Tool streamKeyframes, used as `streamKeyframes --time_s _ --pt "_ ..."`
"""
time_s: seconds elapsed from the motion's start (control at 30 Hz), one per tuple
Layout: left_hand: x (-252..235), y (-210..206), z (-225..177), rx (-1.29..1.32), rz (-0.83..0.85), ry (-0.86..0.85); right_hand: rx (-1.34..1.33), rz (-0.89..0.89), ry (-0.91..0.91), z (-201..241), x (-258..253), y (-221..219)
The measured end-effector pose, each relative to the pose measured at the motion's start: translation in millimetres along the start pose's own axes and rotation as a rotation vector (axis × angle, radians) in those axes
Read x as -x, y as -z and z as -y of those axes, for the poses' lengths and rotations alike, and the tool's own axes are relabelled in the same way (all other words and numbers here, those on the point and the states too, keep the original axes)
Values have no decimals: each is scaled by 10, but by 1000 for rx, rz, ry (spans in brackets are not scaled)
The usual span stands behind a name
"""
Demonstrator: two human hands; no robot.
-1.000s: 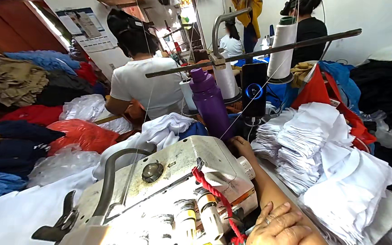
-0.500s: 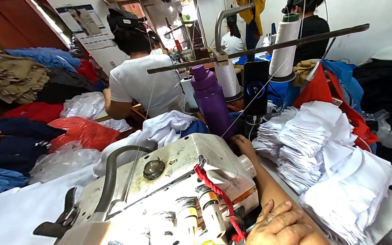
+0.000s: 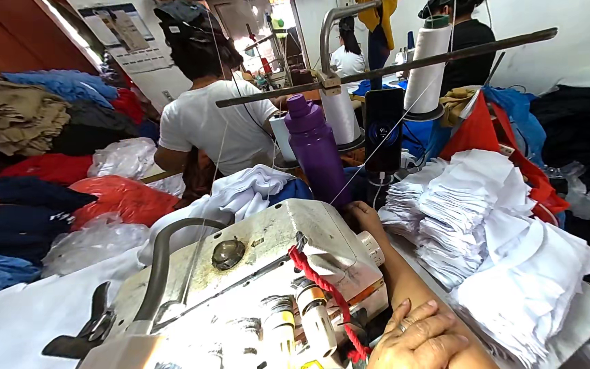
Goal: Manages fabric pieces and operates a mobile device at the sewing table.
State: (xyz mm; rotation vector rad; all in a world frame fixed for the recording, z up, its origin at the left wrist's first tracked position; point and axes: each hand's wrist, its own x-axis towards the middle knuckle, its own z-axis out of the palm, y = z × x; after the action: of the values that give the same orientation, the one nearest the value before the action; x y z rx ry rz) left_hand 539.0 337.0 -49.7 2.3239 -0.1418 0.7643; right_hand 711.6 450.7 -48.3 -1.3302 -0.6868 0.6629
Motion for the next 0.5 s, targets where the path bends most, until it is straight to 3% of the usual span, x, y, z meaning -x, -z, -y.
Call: streamKeyframes --time_s 0.5 --pt "-3 10 -6 4 9 4 17 2 10 -1 5 -2"
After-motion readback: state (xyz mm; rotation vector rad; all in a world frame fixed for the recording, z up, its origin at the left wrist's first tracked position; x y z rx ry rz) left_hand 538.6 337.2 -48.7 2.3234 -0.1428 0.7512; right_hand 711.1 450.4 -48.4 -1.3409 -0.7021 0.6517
